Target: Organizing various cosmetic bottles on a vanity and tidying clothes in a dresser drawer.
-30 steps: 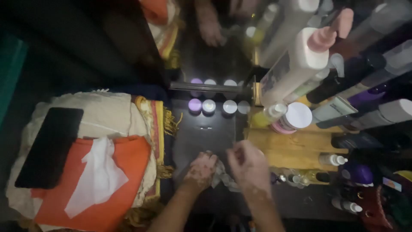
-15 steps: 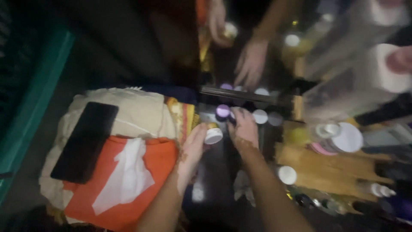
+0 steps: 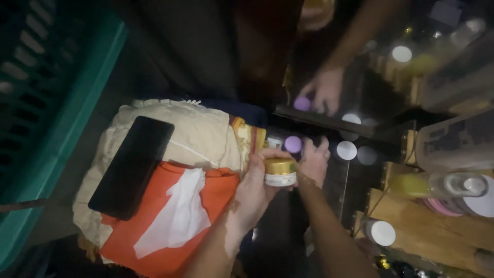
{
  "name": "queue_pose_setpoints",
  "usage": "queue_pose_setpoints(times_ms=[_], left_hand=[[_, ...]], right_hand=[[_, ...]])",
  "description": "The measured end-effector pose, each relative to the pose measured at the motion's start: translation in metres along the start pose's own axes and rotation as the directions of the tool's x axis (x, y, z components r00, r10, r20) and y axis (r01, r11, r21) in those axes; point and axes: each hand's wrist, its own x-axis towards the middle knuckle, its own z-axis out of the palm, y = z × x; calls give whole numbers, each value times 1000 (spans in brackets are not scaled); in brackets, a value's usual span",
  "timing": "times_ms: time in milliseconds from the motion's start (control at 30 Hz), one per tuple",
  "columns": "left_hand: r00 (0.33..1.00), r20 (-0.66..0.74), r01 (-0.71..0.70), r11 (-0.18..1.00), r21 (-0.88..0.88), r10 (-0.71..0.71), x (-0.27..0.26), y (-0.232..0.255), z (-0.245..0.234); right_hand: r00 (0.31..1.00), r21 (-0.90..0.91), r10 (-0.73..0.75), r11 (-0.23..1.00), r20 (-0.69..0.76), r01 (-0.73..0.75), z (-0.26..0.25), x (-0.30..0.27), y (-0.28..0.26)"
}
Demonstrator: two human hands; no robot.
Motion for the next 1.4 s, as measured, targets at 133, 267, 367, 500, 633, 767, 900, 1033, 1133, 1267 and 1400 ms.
queue_pose_setpoints(times_ms=[133,267,367,500,633,767,900,1033,1133,1267,1400], left_hand=[[995,72,-67,997,40,64,-1,2,10],[994,-108,20,983,181,-1,1,4,17],[973,-231,63,968,242,-6,5,4,13],[972,-232,83,974,208,-34,7,-4,7],[981,-174,151,901,406,-86,2,16,50],[988,131,-19,759,651,-87,4,21,70],[964,230,-40,784,619,-132,-4,28,102],[966,133,91,776,624,-220,-11,25,137],[951,306,-270,592,759,41,-14,12,149],[886,407,-463,478,747,221,-18,11,169],[881,408,-473,453,756,239,-17,5,176]], right_hand=[[981,-9,43,999,187,-42,5,-10,23],[907,381,232,849,352,-365,-38,-18,10],[689,642,233,250,686,-724,-84,-37,1],[643,595,-80,-305,762,-743,-151,-75,-15],[659,581,-371,-312,654,-752,-165,-92,17],[777,764,13,170,630,-622,-231,-85,-1],[877,846,-224,443,425,-296,-279,-82,4],[893,885,-231,365,387,-290,-295,-89,18],[899,809,-51,461,434,-364,-312,-95,20],[945,865,-74,431,318,-257,-323,-98,24],[944,874,-87,412,318,-257,-321,-99,43]])
